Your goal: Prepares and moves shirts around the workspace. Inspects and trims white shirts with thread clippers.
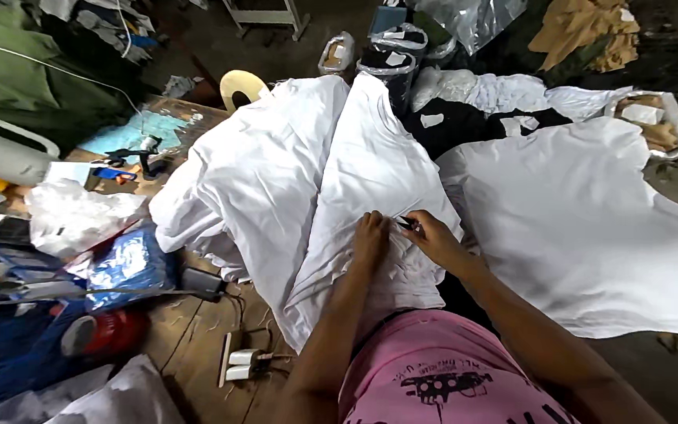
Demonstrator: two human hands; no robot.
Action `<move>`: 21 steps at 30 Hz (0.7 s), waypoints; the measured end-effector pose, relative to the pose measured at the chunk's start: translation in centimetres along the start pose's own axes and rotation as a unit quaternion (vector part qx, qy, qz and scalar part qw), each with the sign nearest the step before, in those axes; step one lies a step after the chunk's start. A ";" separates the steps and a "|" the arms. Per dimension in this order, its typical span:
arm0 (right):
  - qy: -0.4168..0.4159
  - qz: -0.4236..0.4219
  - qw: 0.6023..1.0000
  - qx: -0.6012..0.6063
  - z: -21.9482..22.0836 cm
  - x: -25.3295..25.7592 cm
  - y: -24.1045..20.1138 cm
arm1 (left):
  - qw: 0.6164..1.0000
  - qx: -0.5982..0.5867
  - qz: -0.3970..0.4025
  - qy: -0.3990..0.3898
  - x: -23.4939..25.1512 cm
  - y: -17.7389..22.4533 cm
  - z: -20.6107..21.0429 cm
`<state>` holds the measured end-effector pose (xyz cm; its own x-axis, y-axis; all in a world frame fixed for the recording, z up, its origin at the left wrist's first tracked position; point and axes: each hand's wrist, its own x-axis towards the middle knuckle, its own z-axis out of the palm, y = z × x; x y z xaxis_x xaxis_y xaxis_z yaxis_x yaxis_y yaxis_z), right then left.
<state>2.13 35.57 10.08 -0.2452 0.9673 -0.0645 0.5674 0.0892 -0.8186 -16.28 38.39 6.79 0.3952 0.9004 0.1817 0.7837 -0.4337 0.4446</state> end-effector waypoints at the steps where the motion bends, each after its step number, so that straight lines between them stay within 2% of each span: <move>1: -0.006 0.004 1.000 -0.006 0.1 -0.2 0.1 | 0.999 0.000 0.001 0.043 -0.1 -0.4 0.1; 3: -0.013 0.011 1.000 -0.025 -0.1 -0.5 0.2 | 0.994 -0.018 -0.028 0.104 -0.4 -0.4 -0.7; 6: -0.007 0.008 0.997 -0.075 0.3 -0.8 0.3 | 0.990 -0.024 -0.072 0.116 -1.8 0.4 -1.9; 12: 0.026 -0.063 0.989 -0.131 3.1 1.3 -0.4 | 0.987 -0.034 -0.049 0.149 -2.9 2.1 -1.3; 14: 0.051 -0.060 0.989 -0.125 3.5 1.8 -0.1 | 0.985 -0.031 -0.042 0.162 -3.2 2.1 -1.1; 16: 0.039 -0.019 0.994 -0.096 3.2 1.9 0.1 | 0.992 -0.036 -0.036 0.111 -4.1 2.1 -1.7; 19: -0.070 0.090 0.991 -0.069 2.5 1.1 0.3 | 0.992 -0.065 0.029 -0.103 -6.6 2.0 -2.2; 21: -0.087 0.102 0.990 -0.044 2.2 0.8 0.9 | 0.980 -0.120 0.080 -0.140 -7.5 2.1 -2.5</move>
<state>0.75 35.87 8.01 -0.2456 0.9128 -0.3264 0.6834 -0.0757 -0.7261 -18.77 30.78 8.52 0.6457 0.7629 0.0323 0.5800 -0.5176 0.6291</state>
